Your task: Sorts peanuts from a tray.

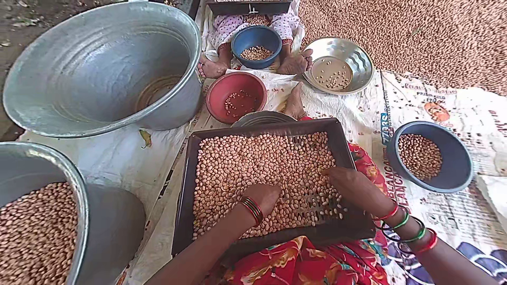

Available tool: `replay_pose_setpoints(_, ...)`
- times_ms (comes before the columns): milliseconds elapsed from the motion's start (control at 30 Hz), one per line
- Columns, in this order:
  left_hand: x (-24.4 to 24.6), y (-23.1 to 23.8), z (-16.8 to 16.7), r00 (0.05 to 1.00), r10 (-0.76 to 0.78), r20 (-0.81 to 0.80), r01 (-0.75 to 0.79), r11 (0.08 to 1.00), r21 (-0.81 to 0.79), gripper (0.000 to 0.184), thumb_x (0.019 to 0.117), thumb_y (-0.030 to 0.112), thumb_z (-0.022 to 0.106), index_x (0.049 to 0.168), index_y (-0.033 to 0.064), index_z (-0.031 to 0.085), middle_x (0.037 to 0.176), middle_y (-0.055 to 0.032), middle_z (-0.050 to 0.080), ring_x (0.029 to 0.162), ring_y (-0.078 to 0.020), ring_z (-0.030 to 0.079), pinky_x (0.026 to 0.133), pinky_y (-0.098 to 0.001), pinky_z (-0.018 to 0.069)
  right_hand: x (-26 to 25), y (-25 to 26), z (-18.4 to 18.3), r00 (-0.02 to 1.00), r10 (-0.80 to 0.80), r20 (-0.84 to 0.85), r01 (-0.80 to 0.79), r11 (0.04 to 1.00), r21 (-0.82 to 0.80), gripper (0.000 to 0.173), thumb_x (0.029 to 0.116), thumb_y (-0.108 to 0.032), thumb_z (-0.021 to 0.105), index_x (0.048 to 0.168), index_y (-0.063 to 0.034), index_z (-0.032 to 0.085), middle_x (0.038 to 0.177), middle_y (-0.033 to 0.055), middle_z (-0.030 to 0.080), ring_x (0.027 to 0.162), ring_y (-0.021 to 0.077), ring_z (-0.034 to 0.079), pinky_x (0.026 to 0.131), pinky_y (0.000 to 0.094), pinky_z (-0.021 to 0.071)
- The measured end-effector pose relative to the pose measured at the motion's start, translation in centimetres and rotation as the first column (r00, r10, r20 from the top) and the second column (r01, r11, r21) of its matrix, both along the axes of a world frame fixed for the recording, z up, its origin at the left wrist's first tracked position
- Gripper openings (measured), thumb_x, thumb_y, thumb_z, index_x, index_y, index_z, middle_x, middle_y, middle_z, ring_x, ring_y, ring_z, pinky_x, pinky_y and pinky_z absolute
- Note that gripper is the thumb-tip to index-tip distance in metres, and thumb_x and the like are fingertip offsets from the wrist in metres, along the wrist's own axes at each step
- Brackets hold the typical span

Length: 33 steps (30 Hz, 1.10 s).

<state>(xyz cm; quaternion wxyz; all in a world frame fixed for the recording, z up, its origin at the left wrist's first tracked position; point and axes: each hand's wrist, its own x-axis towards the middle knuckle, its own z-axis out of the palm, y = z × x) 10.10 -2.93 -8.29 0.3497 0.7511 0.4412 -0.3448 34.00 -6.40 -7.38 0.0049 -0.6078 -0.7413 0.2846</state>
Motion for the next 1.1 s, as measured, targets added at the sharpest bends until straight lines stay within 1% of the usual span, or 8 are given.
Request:
replay_pose_setpoints(367,0.8,-2.0,-0.3,0.999,0.031,-0.024,-0.03,0.998,0.053,0.039,0.1129,0.016,0.03,0.143,0.0004,0.047,0.13,-0.0269,0.063,0.122,-0.045,0.062,0.096,-0.0594,0.0505,-3.9,3.0,-3.2,0.974,0.086,0.212,-0.09,0.996,0.012,0.028,0.1035,-0.002,0.044,0.114,0.0085,0.068,0.109,0.0312,0.069,0.099,0.0498,0.069,0.079,0.0613,0.0533)
replay_pose_setpoints(667,0.4,-0.6,-0.8,0.969,0.186,0.165,-0.188,0.982,-0.006,0.042,0.1128,0.027,0.032,0.136,-0.0007,0.053,0.122,-0.0258,0.067,0.118,-0.0417,0.065,0.099,-0.0588,0.0482,-4.7,4.0,-1.9,0.939,0.149,0.31,-0.067,0.963,-0.26,0.033,0.1088,-0.011,0.041,0.132,0.0048,0.058,0.125,0.0302,0.063,0.115,0.0488,0.063,0.091,0.062,0.0489)
replay_pose_setpoints(733,-1.3,0.4,-1.3,0.78,0.395,0.484,-0.385,0.914,-0.125,0.032,0.1088,0.016,0.041,0.122,-0.004,0.062,0.091,-0.0186,0.064,0.083,-0.0292,0.062,0.079,-0.0449,0.05,-4.3,4.0,-1.7,0.946,0.163,0.281,-0.081,0.956,-0.283,0.033,0.109,-0.015,0.043,0.132,0.0034,0.058,0.124,0.0306,0.063,0.115,0.0491,0.063,0.09,0.0626,0.0481)
replay_pose_setpoints(800,-2.6,1.2,-3.0,0.335,0.633,0.698,-0.5,0.747,-0.438,0.024,0.1016,0.008,0.037,0.099,0.0031,0.061,0.06,0.0088,0.048,0.048,0.0009,0.042,0.048,-0.0164,0.0357,-4.2,3.8,-1.8,0.953,0.147,0.263,-0.076,0.962,-0.264,0.033,0.1082,-0.015,0.045,0.132,0.0037,0.059,0.122,0.0312,0.063,0.113,0.0498,0.063,0.089,0.0623,0.0481)
replay_pose_setpoints(867,-2.9,2.5,-2.9,0.112,0.737,0.667,-0.495,0.623,-0.605,0.027,0.1041,0.011,0.032,0.092,0.009,0.057,0.059,0.014,0.05,0.045,0.007,0.041,0.044,-0.0102,0.0334,-4.3,3.4,-2.2,0.958,0.121,0.259,-0.069,0.977,-0.203,0.032,0.108,-0.014,0.046,0.129,0.0045,0.061,0.119,0.0311,0.065,0.11,0.0501,0.065,0.088,0.062,0.0492)
replay_pose_setpoints(933,-2.1,4.1,-1.8,0.341,0.606,0.718,-0.63,0.715,-0.304,0.028,0.1098,0.016,0.042,0.093,0.0036,0.06,0.067,0.0043,0.054,0.053,-0.0021,0.046,0.052,-0.0177,0.0391,-4.3,3.5,-2.6,0.956,0.128,0.264,-0.078,0.979,-0.191,0.032,0.1082,-0.013,0.045,0.127,0.0058,0.062,0.119,0.0316,0.065,0.109,0.0503,0.065,0.087,0.0623,0.0496)
replay_pose_setpoints(1000,-0.5,5.8,-0.3,0.752,0.397,0.526,-0.499,0.865,0.061,0.036,0.112,0.023,0.041,0.125,-0.0018,0.063,0.105,-0.0194,0.068,0.097,-0.0299,0.066,0.089,-0.0461,0.0502,-4.6,4.1,-1.9,0.948,0.177,0.265,-0.098,0.953,-0.286,0.034,0.1098,-0.016,0.042,0.129,0.005,0.06,0.124,0.0308,0.063,0.114,0.0493,0.063,0.091,0.0626,0.0484)
replay_pose_setpoints(1100,2.1,7.4,-0.4,0.972,0.147,0.185,-0.19,0.952,0.241,0.043,0.1134,0.022,0.03,0.149,0.0055,0.048,0.137,-0.0246,0.061,0.129,-0.0427,0.059,0.105,-0.0605,0.0445,-5.3,4.5,-1.6,0.974,0.167,0.151,-0.132,0.967,-0.219,0.032,0.109,-0.015,0.043,0.125,0.0052,0.063,0.121,0.0301,0.065,0.112,0.0486,0.065,0.089,0.0634,0.0498)
